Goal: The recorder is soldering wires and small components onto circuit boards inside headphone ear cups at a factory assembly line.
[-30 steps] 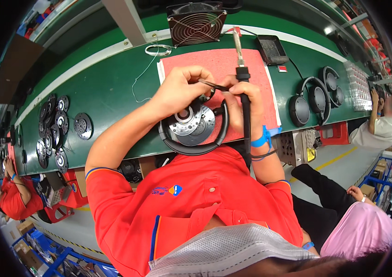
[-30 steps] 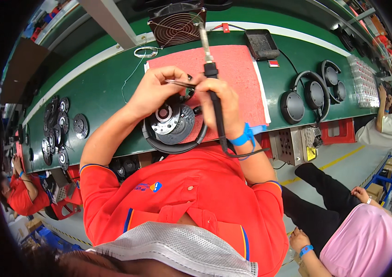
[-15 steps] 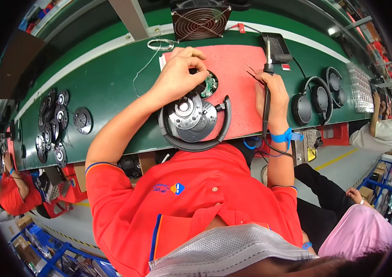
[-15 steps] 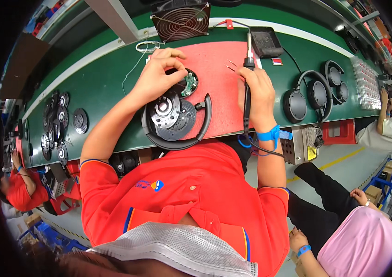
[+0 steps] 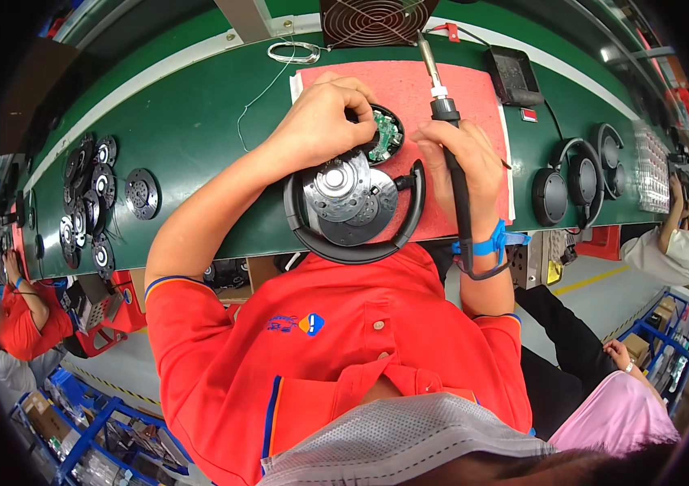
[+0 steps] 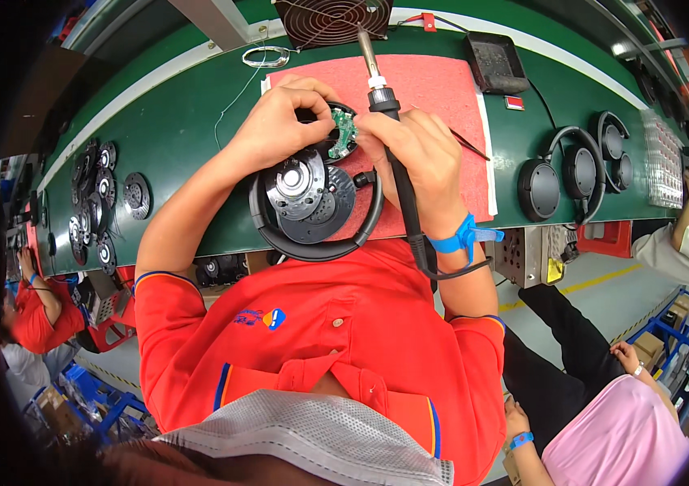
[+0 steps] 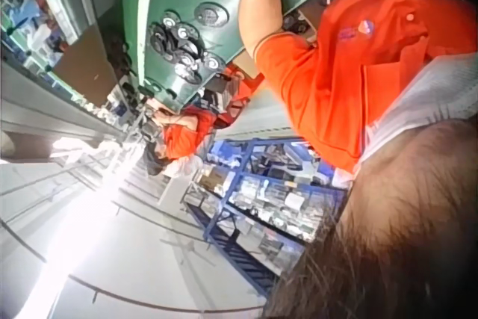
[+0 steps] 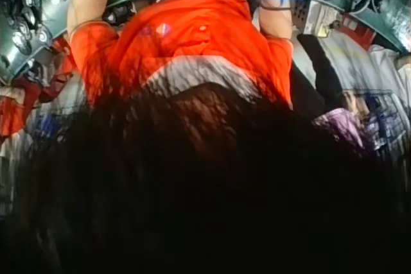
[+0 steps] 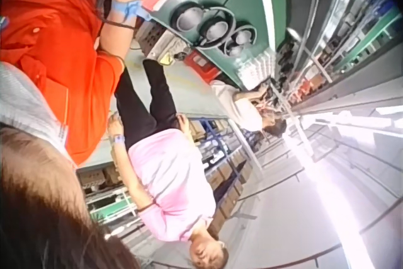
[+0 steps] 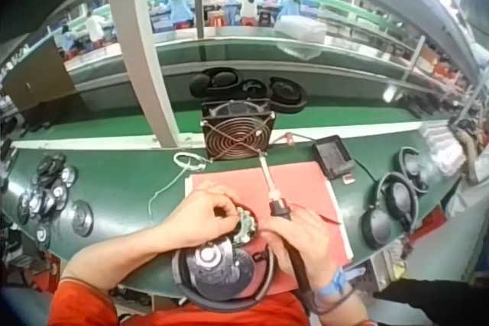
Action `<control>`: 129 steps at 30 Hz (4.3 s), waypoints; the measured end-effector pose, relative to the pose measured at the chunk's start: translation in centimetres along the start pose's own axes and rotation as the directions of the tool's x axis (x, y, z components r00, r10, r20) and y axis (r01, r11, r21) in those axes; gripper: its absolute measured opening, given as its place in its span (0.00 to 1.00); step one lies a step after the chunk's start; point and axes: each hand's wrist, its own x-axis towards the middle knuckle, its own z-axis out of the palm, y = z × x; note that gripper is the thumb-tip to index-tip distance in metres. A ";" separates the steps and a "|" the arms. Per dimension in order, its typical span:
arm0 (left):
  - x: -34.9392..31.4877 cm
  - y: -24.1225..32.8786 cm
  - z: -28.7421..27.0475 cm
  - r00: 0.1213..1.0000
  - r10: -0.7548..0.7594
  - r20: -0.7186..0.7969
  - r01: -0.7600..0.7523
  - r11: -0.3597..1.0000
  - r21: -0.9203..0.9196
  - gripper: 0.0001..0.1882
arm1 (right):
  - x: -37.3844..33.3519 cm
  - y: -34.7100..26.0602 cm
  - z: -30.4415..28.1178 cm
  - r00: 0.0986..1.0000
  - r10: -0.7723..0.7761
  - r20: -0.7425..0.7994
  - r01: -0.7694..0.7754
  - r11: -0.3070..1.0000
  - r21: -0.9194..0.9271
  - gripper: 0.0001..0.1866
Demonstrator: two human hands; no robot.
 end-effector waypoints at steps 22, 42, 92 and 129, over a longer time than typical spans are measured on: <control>0.0 0.1 -0.2 0.999 0.008 0.031 -0.007 0.999 -0.040 0.07 | -1.0 -1.2 -0.6 0.975 0.100 -0.199 -0.054 0.973 0.225 0.29; 0.0 -0.1 0.1 0.998 0.063 -0.017 -0.062 0.998 0.022 0.07 | -0.8 -0.4 -0.4 0.997 0.011 -0.079 0.009 0.968 0.250 0.10; -0.4 0.3 0.4 0.999 -0.048 -0.002 0.048 0.997 -0.061 0.06 | -0.7 -1.0 -0.9 0.984 0.120 -0.128 -0.085 0.964 0.252 0.29; -0.2 0.3 0.3 1.000 -0.016 -0.010 0.015 0.998 -0.068 0.06 | -0.2 -0.9 -0.4 0.996 0.081 -0.050 -0.066 0.966 0.248 0.23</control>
